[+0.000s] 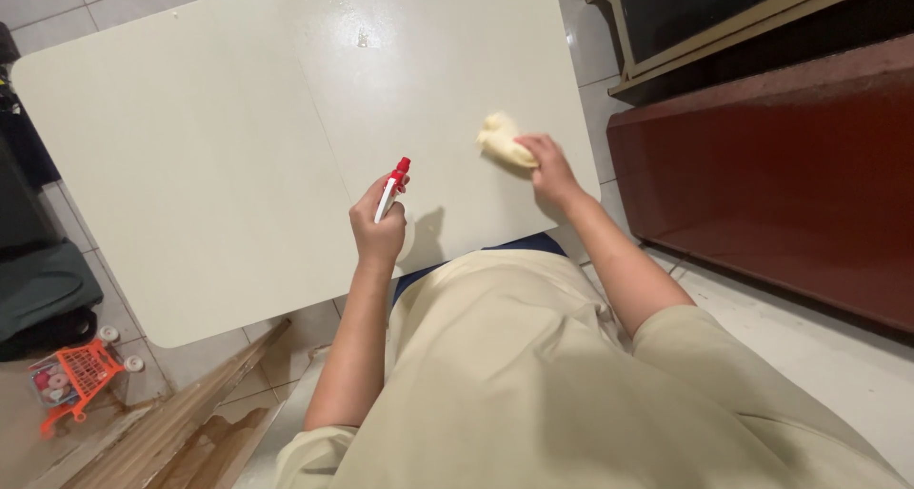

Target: Spraying a cleaning solution onto a table surface and wiping it down with a yellow cloth.

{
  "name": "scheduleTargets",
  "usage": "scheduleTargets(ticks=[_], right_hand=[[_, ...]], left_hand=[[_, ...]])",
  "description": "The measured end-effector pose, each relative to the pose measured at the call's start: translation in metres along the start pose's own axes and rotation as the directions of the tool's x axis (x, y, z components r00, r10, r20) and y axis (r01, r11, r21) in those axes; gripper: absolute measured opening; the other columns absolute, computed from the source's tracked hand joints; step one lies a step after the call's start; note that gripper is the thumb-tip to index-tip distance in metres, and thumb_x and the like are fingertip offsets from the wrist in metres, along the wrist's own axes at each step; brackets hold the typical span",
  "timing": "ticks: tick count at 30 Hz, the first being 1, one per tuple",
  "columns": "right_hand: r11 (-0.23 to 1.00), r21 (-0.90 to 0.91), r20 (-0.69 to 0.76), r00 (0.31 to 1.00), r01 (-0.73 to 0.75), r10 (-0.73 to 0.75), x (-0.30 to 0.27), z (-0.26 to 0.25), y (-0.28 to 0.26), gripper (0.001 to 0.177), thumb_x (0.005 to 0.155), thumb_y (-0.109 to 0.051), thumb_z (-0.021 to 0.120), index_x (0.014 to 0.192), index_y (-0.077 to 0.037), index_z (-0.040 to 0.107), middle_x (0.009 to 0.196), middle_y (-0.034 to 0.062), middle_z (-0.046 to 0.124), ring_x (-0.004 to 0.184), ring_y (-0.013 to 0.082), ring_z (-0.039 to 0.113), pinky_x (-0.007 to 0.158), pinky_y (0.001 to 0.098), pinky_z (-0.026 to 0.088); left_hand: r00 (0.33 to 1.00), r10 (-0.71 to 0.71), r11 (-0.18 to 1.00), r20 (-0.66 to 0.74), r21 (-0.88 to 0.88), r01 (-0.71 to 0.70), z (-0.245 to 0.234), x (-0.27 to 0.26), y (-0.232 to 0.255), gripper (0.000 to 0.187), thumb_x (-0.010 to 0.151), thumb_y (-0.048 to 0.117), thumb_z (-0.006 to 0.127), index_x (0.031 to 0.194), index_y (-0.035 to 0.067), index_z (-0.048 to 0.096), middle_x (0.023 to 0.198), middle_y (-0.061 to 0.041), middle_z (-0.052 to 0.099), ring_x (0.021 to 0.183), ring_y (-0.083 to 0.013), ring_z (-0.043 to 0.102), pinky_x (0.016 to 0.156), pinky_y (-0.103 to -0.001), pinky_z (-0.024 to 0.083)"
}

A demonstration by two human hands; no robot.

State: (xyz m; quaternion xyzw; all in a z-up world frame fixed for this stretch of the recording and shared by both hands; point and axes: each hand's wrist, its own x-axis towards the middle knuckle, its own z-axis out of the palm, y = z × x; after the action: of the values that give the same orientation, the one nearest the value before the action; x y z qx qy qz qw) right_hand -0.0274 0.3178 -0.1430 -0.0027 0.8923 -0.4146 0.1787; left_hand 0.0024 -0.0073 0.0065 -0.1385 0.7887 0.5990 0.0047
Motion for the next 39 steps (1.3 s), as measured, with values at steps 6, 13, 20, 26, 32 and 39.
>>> scheduleTargets(ticks=[6,13,20,26,32,39], right_hand=[[0.967,-0.253,0.012,1.000,0.021,-0.018,-0.002,0.019,0.000,0.073,0.083,0.011,0.053,0.143,-0.031,0.059,0.138,-0.0027,0.051,0.125,0.0321,0.051,0.115,0.0450,0.041],[0.987,-0.148,0.092,0.994,0.068,-0.055,-0.023,0.036,-0.033,0.067,0.085,0.013,0.048,0.141,-0.019,0.061,0.134,0.0102,0.052,0.121,0.0441,0.052,0.111,0.0494,0.046],[0.945,-0.141,0.290,0.925,0.296,-0.247,-0.039,0.079,-0.027,0.057,0.083,0.012,0.053,0.130,-0.017,0.068,0.128,0.0104,0.058,0.114,0.0460,0.058,0.105,0.0481,0.051],[0.924,-0.048,0.407,0.852,0.380,-0.330,-0.040,0.076,-0.057,0.055,0.081,0.013,0.053,0.125,-0.015,0.070,0.122,0.0121,0.063,0.110,0.0467,0.061,0.101,0.0494,0.053],[0.961,0.119,0.336,0.901,0.250,-0.276,-0.021,0.062,-0.065,0.057,0.082,0.007,0.061,0.135,-0.014,0.063,0.123,0.0154,0.061,0.118,0.0440,0.060,0.105,0.0494,0.049],[0.981,0.029,0.134,0.972,0.193,-0.195,-0.011,0.052,-0.099,0.062,0.090,0.002,0.063,0.146,-0.024,0.058,0.127,0.0051,0.057,0.121,0.0289,0.060,0.105,0.0396,0.048]], left_hand=[[1.000,-0.003,1.000,-0.027,0.006,0.003,-0.003,-0.001,-0.003,0.052,0.070,-0.008,0.046,0.111,0.006,0.076,0.088,-0.011,0.076,0.072,-0.0211,0.068,0.079,-0.034,0.056],[0.998,-0.031,1.000,-0.052,-0.001,0.031,-0.010,-0.001,-0.006,0.052,0.069,-0.007,0.046,0.108,0.009,0.077,0.084,-0.007,0.076,0.055,-0.0173,0.063,0.069,-0.030,0.055],[0.995,-0.070,0.997,-0.072,-0.021,0.068,-0.015,-0.005,-0.005,0.053,0.068,-0.007,0.046,0.108,0.008,0.077,0.082,-0.007,0.075,0.054,-0.0175,0.063,0.064,-0.030,0.054],[0.989,-0.105,0.993,-0.100,-0.055,0.100,-0.024,-0.006,0.007,0.052,0.066,-0.009,0.046,0.105,0.008,0.076,0.087,-0.008,0.077,0.068,-0.0188,0.070,0.065,-0.030,0.055],[0.985,-0.097,0.988,-0.140,-0.130,0.078,-0.037,-0.009,0.014,0.052,0.067,-0.011,0.046,0.107,0.004,0.075,0.089,-0.011,0.076,0.074,-0.0180,0.067,0.062,-0.029,0.053],[0.982,-0.069,0.984,-0.178,-0.171,0.038,-0.056,-0.010,0.017,0.046,0.071,-0.011,0.047,0.106,0.002,0.073,0.090,-0.013,0.075,0.062,-0.0162,0.059,0.055,-0.029,0.051]])
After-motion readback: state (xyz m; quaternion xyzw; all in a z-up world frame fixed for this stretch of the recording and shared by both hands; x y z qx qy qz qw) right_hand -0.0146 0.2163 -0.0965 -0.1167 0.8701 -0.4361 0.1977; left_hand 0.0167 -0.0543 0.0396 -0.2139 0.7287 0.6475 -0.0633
